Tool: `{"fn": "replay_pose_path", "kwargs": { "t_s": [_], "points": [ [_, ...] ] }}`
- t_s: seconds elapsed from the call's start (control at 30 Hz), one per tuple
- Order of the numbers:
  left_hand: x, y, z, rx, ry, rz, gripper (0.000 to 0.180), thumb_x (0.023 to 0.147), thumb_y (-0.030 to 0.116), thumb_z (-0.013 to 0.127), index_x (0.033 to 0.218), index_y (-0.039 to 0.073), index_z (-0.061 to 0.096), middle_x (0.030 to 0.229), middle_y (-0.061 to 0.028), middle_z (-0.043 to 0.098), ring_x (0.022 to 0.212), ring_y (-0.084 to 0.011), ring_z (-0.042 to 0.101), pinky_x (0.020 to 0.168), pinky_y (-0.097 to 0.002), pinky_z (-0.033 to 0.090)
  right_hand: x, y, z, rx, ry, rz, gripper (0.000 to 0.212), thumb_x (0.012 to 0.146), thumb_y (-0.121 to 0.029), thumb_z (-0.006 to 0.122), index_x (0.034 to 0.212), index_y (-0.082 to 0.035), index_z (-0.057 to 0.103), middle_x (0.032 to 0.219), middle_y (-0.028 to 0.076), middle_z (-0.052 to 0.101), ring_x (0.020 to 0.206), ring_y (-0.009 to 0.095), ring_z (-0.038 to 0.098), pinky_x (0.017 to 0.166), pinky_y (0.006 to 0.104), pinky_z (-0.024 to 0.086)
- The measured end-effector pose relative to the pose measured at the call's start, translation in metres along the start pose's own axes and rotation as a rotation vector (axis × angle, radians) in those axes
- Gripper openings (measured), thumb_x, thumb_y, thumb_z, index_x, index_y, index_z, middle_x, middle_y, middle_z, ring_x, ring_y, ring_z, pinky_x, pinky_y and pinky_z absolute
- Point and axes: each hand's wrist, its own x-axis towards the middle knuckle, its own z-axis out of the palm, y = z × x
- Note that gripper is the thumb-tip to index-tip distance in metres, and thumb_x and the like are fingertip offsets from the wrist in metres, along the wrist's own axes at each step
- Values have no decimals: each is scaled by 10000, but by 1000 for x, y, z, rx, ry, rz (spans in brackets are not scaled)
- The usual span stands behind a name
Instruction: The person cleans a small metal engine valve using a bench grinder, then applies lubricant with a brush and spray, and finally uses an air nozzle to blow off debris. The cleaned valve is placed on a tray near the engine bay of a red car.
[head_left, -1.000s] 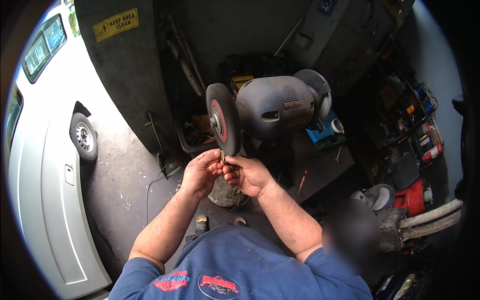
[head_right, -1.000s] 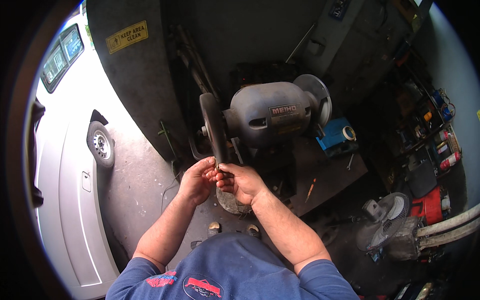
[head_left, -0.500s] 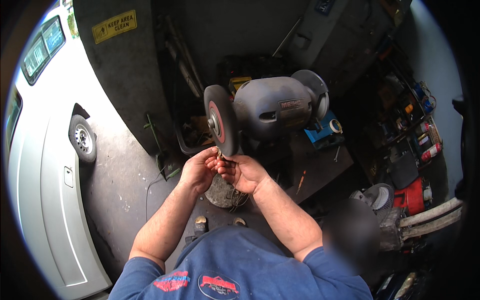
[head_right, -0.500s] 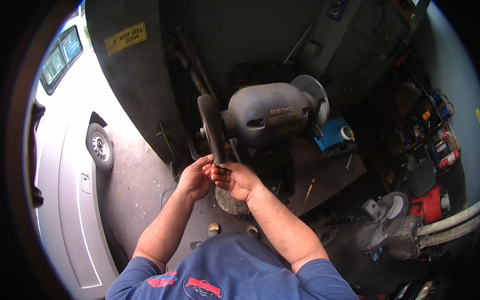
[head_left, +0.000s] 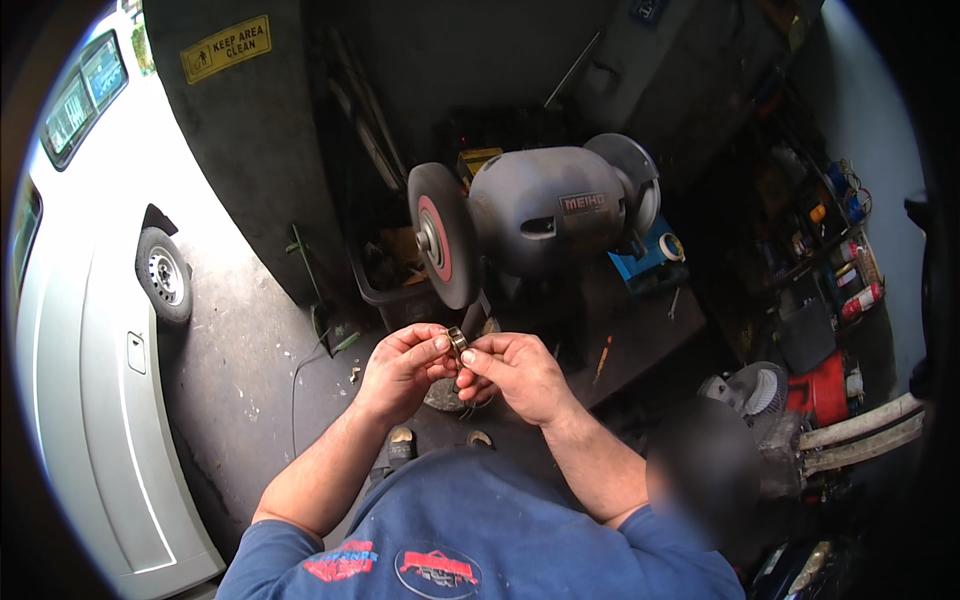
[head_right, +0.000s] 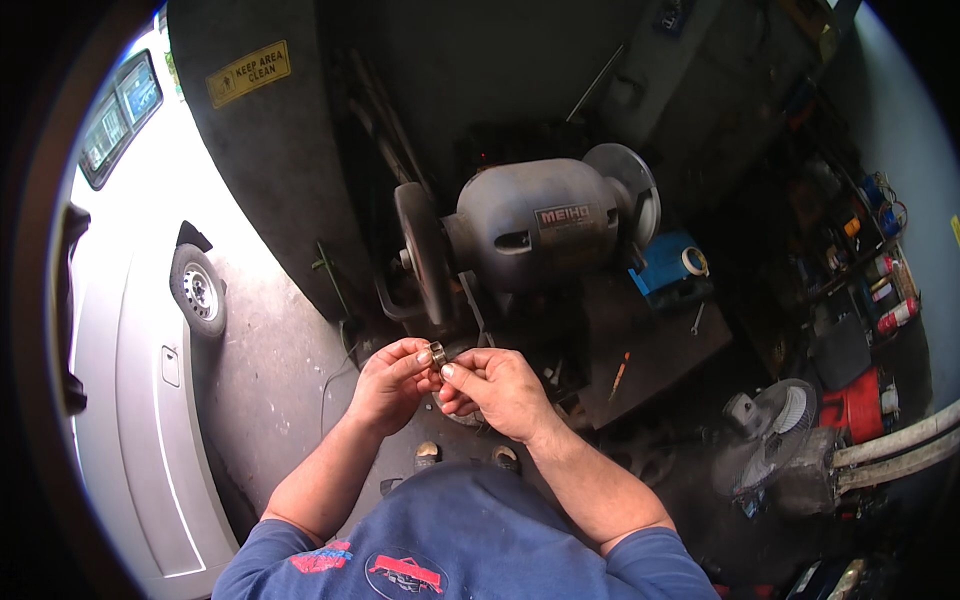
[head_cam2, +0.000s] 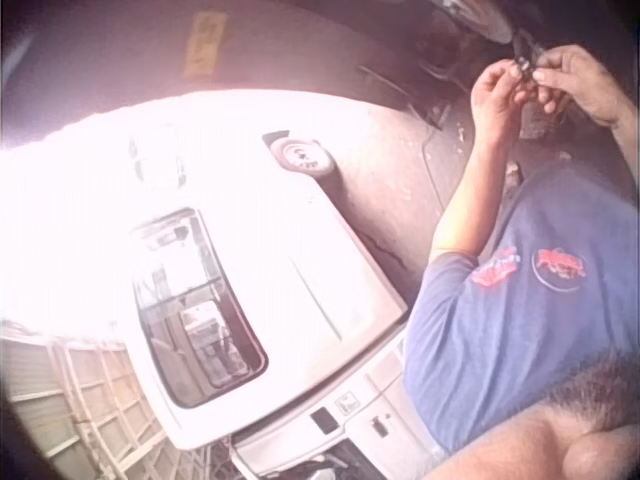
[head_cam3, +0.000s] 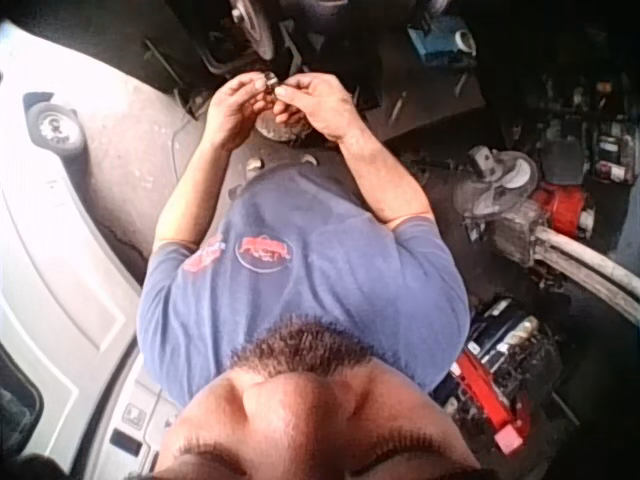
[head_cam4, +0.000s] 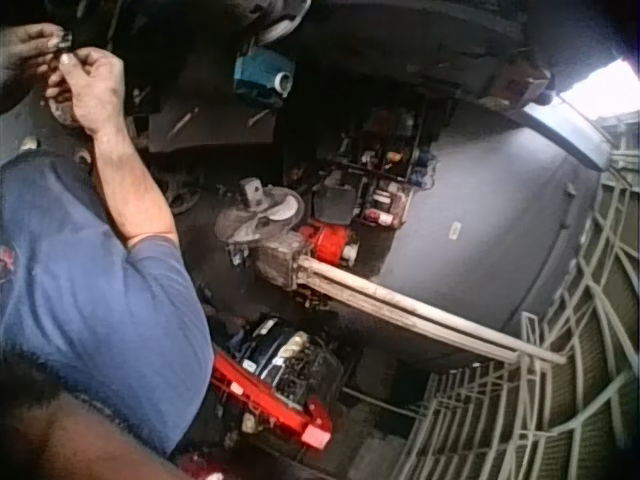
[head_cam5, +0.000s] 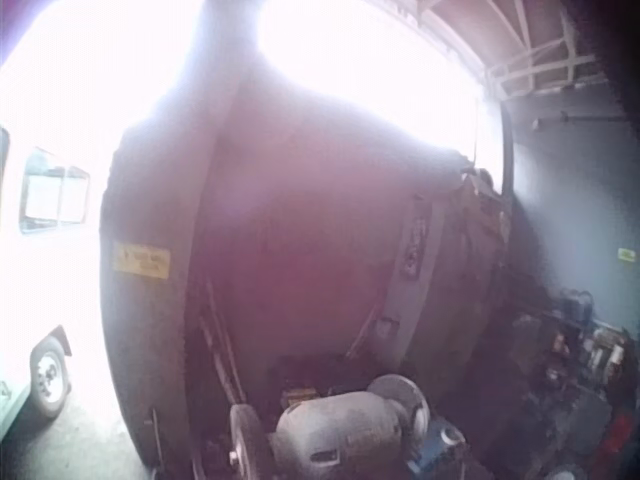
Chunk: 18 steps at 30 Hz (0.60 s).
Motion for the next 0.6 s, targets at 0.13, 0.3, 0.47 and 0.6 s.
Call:
{"fn": "replay_pose_path", "kwargs": {
  "t_s": [0.13,0.3,0.47,0.6],
  "points": [
    [-14,8,6,67,-76,57,268,894,97,696,1132,-1,618,948,-69,676,837,-153,664,781,-300,558,-13,-8,6,-199,40,-30,162,956,-127,628,977,31,652,811,55,677,696,89,648,655,224,555],
    [-22,12,8,379,-172,187,335,876,21,714,1188,-2,597,989,-58,667,914,-112,641,841,-265,528,-21,-11,7,-331,77,-108,129,934,-49,636,1031,36,632,857,56,664,777,96,654,731,227,560],
    [-25,12,7,305,-199,194,295,892,32,698,1169,-13,605,991,-73,670,896,-119,643,825,-267,532,-18,-5,5,20,49,-263,156,932,-5,623,1083,35,622,958,91,681,834,118,668,782,234,562],
    [-28,15,12,368,-142,176,288,916,52,675,1183,-30,605,996,-86,682,867,-121,646,802,-263,535,-13,-2,0,143,15,-203,160,952,-55,622,1084,35,627,976,97,692,844,127,678,782,253,570]
  ]
}}
